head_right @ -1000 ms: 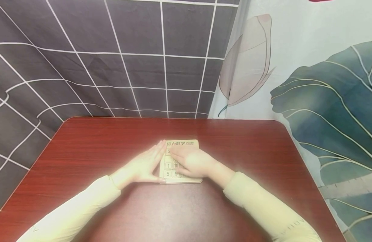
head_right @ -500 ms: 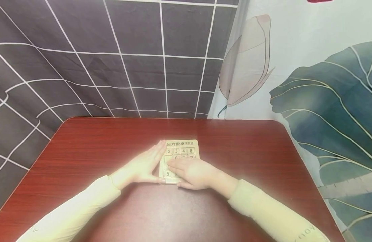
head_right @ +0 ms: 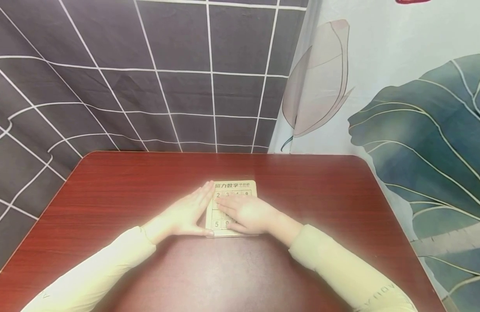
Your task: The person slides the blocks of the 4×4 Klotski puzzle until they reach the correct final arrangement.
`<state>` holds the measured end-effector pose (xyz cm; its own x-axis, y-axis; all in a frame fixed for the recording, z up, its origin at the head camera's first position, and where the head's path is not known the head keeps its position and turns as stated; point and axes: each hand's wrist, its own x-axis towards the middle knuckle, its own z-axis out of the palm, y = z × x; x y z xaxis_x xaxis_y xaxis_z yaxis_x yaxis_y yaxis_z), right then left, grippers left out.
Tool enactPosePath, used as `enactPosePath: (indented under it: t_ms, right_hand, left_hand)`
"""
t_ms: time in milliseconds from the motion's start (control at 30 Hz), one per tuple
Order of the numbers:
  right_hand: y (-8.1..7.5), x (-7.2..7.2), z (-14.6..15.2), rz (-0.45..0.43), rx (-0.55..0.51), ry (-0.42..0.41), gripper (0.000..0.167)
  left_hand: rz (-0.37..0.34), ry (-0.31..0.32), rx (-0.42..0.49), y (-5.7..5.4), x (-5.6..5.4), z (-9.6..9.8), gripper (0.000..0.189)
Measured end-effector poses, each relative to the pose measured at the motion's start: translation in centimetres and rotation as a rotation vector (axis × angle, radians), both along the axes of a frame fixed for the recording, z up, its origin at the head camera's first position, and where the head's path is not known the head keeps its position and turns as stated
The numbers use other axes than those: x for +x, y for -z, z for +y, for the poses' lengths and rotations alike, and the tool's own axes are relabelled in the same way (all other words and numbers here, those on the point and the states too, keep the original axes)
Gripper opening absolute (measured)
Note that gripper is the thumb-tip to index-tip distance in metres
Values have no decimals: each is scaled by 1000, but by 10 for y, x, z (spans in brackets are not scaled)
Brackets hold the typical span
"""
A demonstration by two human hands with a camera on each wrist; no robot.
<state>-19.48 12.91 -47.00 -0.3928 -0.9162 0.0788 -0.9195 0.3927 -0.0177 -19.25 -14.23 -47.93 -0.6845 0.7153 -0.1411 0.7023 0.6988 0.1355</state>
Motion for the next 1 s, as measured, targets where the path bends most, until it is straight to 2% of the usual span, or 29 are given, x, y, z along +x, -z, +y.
enactPosePath:
  t_ms: [100, 267, 433, 567, 833, 1000]
  right_hand:
    - [-1, 5, 2, 3, -28, -23, 62]
    - [-1, 18, 6, 54, -89, -114, 64]
    - [0, 30, 8, 71, -102, -173, 66]
    - [0, 30, 8, 73, -93, -165, 65]
    - [0, 16, 4, 67, -44, -85, 62]
    - [-3, 18, 7, 55, -59, -93, 64]
  left_hand:
    - [2, 1, -1, 0, 0, 0, 128]
    - [-7, -3, 3, -3, 1, 0, 129]
    - [-10, -4, 18, -4, 1, 0, 129]
    - [-8, -5, 12, -2, 1, 0, 129]
    - [-4, 0, -11, -1, 0, 1, 127]
    - [-12, -8, -1, -3, 1, 1, 128]
